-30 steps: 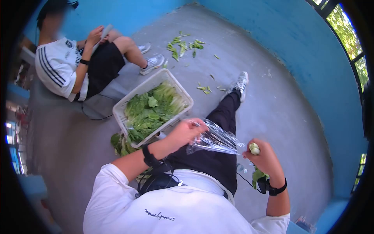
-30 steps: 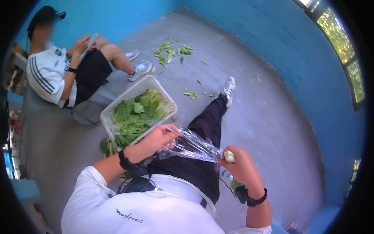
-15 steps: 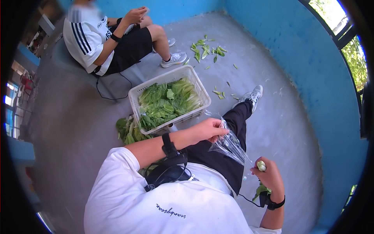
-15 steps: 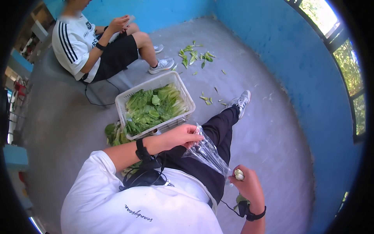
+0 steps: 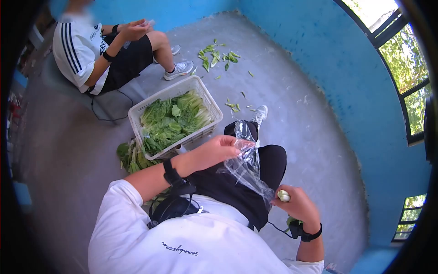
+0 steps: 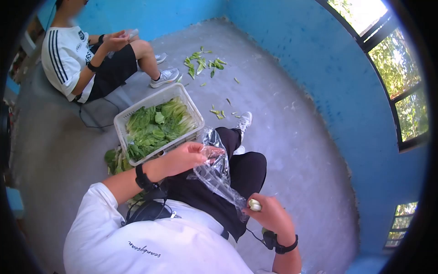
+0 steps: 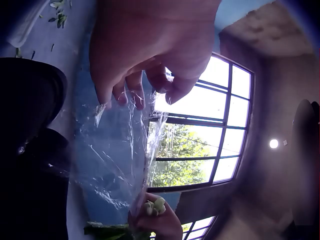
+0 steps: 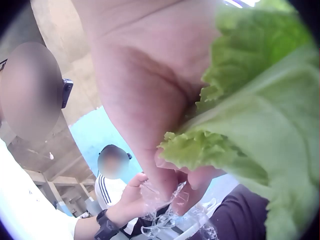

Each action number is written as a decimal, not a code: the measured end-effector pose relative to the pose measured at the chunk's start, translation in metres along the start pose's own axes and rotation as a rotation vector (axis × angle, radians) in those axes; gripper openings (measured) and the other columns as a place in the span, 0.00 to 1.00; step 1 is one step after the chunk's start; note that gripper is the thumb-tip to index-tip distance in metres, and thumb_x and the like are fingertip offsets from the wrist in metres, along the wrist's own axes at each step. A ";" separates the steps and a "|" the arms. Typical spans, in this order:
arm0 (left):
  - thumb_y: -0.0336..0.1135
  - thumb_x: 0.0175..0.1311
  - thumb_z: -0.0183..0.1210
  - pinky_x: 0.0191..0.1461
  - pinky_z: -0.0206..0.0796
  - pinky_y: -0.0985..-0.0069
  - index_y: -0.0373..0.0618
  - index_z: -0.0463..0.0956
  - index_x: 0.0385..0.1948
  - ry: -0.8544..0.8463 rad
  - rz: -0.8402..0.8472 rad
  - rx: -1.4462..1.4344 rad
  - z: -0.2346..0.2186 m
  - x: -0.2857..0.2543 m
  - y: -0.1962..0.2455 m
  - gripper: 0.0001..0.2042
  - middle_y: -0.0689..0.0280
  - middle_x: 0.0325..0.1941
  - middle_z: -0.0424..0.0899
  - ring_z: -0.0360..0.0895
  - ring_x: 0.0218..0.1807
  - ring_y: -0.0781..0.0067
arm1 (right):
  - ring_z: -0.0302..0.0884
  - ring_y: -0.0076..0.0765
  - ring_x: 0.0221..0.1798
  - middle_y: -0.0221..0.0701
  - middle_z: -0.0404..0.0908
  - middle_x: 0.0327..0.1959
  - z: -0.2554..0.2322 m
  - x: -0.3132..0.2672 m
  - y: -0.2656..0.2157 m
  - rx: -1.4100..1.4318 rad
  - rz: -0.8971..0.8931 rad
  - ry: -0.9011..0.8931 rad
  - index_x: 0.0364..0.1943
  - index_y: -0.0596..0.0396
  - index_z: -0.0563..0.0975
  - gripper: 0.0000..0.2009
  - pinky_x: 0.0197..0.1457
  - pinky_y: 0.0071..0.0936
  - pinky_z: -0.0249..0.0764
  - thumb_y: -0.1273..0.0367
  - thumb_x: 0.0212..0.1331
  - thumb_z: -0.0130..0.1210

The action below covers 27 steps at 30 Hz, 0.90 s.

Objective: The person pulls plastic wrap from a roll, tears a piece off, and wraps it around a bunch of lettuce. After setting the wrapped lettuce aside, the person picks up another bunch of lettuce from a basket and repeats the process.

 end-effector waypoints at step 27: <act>0.43 0.68 0.67 0.46 0.73 0.78 0.47 0.60 0.67 0.536 -0.489 0.335 -0.143 -0.027 -0.064 0.31 0.61 0.53 0.82 0.82 0.48 0.76 | 0.83 0.50 0.43 0.43 0.84 0.40 -0.031 0.166 -0.024 0.129 -0.194 0.018 0.48 0.57 0.78 0.15 0.47 0.40 0.76 0.69 0.58 0.68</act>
Point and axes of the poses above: each hand's wrist, its own x-axis towards the middle knuckle, its own z-axis out of the palm, y = z × x, the point moved 7 cm from there along x, towards the middle knuckle
